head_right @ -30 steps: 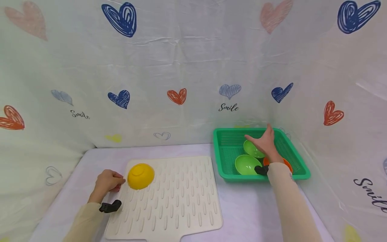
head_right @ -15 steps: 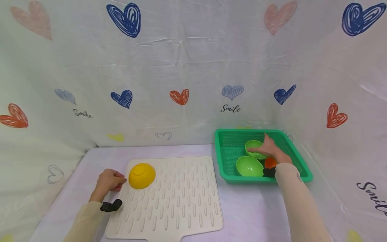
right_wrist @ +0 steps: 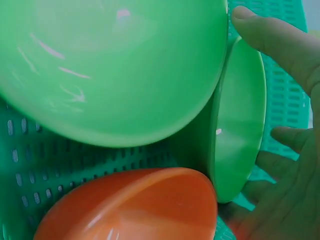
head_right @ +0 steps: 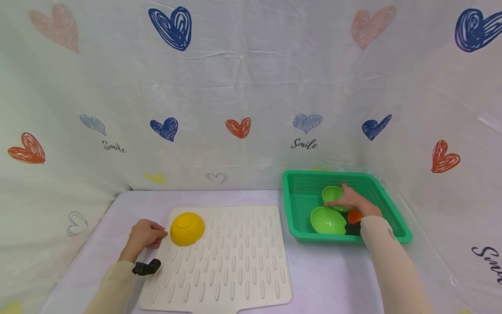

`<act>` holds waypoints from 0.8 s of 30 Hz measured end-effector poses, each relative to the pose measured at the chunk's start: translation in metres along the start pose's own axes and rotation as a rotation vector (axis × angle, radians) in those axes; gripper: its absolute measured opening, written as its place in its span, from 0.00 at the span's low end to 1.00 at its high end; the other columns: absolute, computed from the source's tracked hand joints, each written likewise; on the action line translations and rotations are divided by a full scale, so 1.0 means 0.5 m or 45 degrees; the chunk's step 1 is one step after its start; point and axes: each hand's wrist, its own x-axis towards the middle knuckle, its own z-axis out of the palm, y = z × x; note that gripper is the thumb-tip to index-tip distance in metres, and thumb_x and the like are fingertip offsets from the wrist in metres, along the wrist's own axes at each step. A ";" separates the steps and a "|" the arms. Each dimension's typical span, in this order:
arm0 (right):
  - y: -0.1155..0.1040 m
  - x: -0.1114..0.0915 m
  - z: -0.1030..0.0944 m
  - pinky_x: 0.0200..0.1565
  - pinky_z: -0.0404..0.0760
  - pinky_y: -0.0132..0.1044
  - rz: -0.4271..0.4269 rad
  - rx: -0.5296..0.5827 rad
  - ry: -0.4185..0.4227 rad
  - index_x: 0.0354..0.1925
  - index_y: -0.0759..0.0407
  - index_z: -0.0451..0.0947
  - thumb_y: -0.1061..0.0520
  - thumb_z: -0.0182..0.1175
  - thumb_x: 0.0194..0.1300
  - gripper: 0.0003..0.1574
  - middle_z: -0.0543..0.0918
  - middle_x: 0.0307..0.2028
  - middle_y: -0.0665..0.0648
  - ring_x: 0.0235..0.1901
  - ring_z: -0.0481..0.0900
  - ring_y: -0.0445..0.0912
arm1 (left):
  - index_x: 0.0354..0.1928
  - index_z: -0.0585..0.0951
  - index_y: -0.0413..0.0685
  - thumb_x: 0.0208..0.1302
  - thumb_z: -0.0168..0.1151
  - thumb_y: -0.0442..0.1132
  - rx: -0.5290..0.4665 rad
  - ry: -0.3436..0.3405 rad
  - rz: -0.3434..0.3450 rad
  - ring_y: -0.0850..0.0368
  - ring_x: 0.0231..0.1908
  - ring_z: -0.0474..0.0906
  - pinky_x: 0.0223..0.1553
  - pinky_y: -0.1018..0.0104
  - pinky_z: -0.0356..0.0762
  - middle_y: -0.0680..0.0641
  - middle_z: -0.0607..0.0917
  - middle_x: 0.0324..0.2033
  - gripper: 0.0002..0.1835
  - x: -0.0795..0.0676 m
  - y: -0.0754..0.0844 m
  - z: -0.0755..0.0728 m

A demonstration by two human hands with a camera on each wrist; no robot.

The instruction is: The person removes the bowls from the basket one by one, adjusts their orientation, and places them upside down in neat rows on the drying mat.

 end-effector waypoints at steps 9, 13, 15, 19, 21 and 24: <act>-0.002 -0.002 0.005 0.68 0.55 0.77 0.014 0.008 -0.007 0.75 0.83 0.32 0.35 0.67 0.65 0.76 0.40 0.73 0.89 0.71 0.45 0.83 | 0.38 0.86 0.31 0.60 0.72 0.34 0.010 0.001 -0.032 0.59 0.16 0.80 0.23 0.68 0.83 0.47 0.81 0.17 0.10 0.002 -0.005 0.004; -0.002 0.000 0.005 0.69 0.53 0.77 0.050 -0.003 -0.007 0.75 0.84 0.30 0.34 0.65 0.65 0.77 0.39 0.73 0.88 0.71 0.44 0.83 | 0.38 0.85 0.31 0.61 0.72 0.34 -0.007 0.005 -0.042 0.59 0.16 0.79 0.23 0.68 0.83 0.46 0.81 0.18 0.11 0.003 -0.005 0.004; 0.000 0.001 0.006 0.69 0.54 0.76 0.073 -0.025 -0.005 0.74 0.85 0.31 0.32 0.65 0.65 0.78 0.40 0.73 0.89 0.71 0.44 0.83 | 0.39 0.85 0.31 0.61 0.72 0.34 -0.014 0.004 -0.044 0.59 0.16 0.79 0.23 0.68 0.83 0.46 0.81 0.18 0.11 0.003 -0.005 0.004; 0.004 -0.001 0.006 0.68 0.59 0.75 0.088 -0.093 0.028 0.72 0.90 0.35 0.31 0.65 0.64 0.78 0.43 0.71 0.91 0.69 0.48 0.84 | 0.38 0.85 0.31 0.60 0.72 0.34 -0.022 -0.001 -0.022 0.59 0.16 0.80 0.23 0.67 0.83 0.46 0.82 0.18 0.10 0.001 -0.007 0.003; 0.003 -0.002 0.005 0.66 0.62 0.75 0.069 -0.121 0.071 0.71 0.91 0.37 0.31 0.65 0.63 0.77 0.45 0.70 0.92 0.68 0.49 0.85 | 0.38 0.85 0.31 0.60 0.72 0.34 -0.025 -0.002 -0.011 0.59 0.16 0.80 0.23 0.66 0.83 0.46 0.82 0.18 0.10 0.000 -0.008 0.002; -0.004 -0.003 0.001 0.64 0.65 0.76 0.041 -0.127 0.142 0.72 0.89 0.38 0.31 0.65 0.63 0.77 0.46 0.69 0.93 0.67 0.51 0.85 | 0.37 0.85 0.31 0.60 0.72 0.34 -0.027 -0.004 -0.005 0.59 0.16 0.80 0.23 0.66 0.83 0.46 0.82 0.17 0.10 0.001 -0.011 0.000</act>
